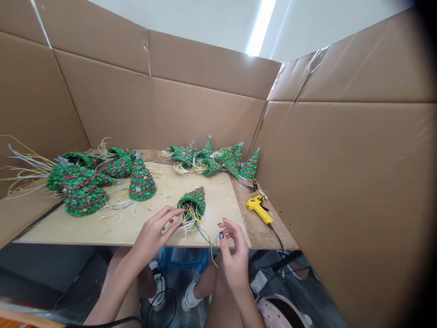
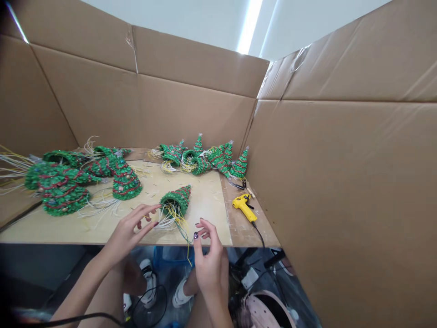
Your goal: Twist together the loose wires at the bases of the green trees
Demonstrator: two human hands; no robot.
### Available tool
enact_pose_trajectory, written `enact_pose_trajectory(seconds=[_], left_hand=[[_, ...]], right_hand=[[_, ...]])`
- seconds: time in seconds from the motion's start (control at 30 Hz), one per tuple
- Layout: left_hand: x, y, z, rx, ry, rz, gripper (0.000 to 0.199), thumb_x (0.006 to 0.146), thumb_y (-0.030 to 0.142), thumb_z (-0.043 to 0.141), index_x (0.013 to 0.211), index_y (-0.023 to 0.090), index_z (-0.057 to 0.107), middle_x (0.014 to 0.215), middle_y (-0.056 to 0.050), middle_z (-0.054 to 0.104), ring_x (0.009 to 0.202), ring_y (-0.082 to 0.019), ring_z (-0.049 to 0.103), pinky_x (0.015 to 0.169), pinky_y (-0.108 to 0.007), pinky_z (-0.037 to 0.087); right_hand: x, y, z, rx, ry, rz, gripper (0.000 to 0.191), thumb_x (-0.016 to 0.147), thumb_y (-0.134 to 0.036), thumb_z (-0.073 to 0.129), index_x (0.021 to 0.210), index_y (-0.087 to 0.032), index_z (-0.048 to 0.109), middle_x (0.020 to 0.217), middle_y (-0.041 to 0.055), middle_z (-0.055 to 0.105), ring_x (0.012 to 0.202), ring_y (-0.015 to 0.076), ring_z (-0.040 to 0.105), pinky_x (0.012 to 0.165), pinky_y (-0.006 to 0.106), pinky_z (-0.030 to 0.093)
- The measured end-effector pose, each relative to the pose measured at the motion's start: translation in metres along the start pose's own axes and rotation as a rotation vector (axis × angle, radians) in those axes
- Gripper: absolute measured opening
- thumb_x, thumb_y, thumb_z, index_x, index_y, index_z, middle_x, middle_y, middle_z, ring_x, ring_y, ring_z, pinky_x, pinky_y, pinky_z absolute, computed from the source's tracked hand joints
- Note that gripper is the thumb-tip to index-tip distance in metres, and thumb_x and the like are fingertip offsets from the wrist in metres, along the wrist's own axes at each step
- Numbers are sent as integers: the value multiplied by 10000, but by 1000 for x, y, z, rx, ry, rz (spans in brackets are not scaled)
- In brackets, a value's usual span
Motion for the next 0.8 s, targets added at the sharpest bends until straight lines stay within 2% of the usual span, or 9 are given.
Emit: enact_pose_trajectory(seconds=[0.07,0.17,0.4,0.53,0.63,0.7,0.77,0.8], left_hand=[[2,4,2,-5,-19,45,255,922,327,448,1091,225,609,1039,-57,619,840,-155,605,719,-248,491],[-1,6,6,-28,-35,72,214,931,303,438,942,200,625,957,-53,643,893,-164,609,774,-254,481],[-22,0,17,-39,-59,30,194,925,293,447,952,209,620,979,-51,654,916,-169,614,797,-264,492],[-33,-3,17,-5,-32,8,264,912,309,460,1132,239,588,1119,-61,640,921,-171,628,823,-283,512],[-51,-16,5,36,75,-47,382,905,364,452,1264,246,506,1219,-83,598,883,-172,642,784,-294,539],[-73,-27,-6,81,145,-88,418,898,396,448,1286,246,491,1181,-77,620,910,-188,647,801,-308,544],[-102,-35,-16,143,174,-115,394,895,413,453,1244,248,530,1118,-60,649,978,-204,636,863,-319,531],[-118,-37,-22,173,218,-137,341,900,419,446,1172,261,579,1069,-44,665,947,-194,644,833,-297,541]], right_hand=[[6,-6,3,-16,-28,-14,282,868,-245,498,1135,-185,565,1038,80,636,881,166,594,807,305,483],[10,-11,4,-34,-68,-36,266,870,-227,489,1121,-184,565,1036,74,631,873,161,584,801,296,472],[6,-9,-2,-134,-146,-50,261,859,-213,489,1106,-205,572,1052,59,629,878,161,584,792,280,459],[2,-13,-8,-181,-141,-81,256,871,-235,482,1109,-207,570,1063,64,630,883,163,592,797,281,468],[-5,-8,-23,-209,-82,-115,244,872,-243,477,1084,-190,586,1060,81,641,897,172,606,811,290,486],[-16,5,-41,-246,-43,-112,247,862,-246,484,1071,-181,599,1042,93,651,892,185,619,802,301,503],[-34,26,-63,-299,-45,-90,236,856,-240,475,1033,-185,622,993,92,663,882,197,631,794,315,517],[-45,36,-75,-323,-71,-79,232,854,-228,455,991,-194,639,961,86,668,872,200,638,785,320,525]])
Point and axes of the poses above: each hand's wrist, its own x-axis towards the middle knuckle, its own z-axis out of the palm, y = z × x, the point moved 5 cm from there along x, towards the middle knuckle
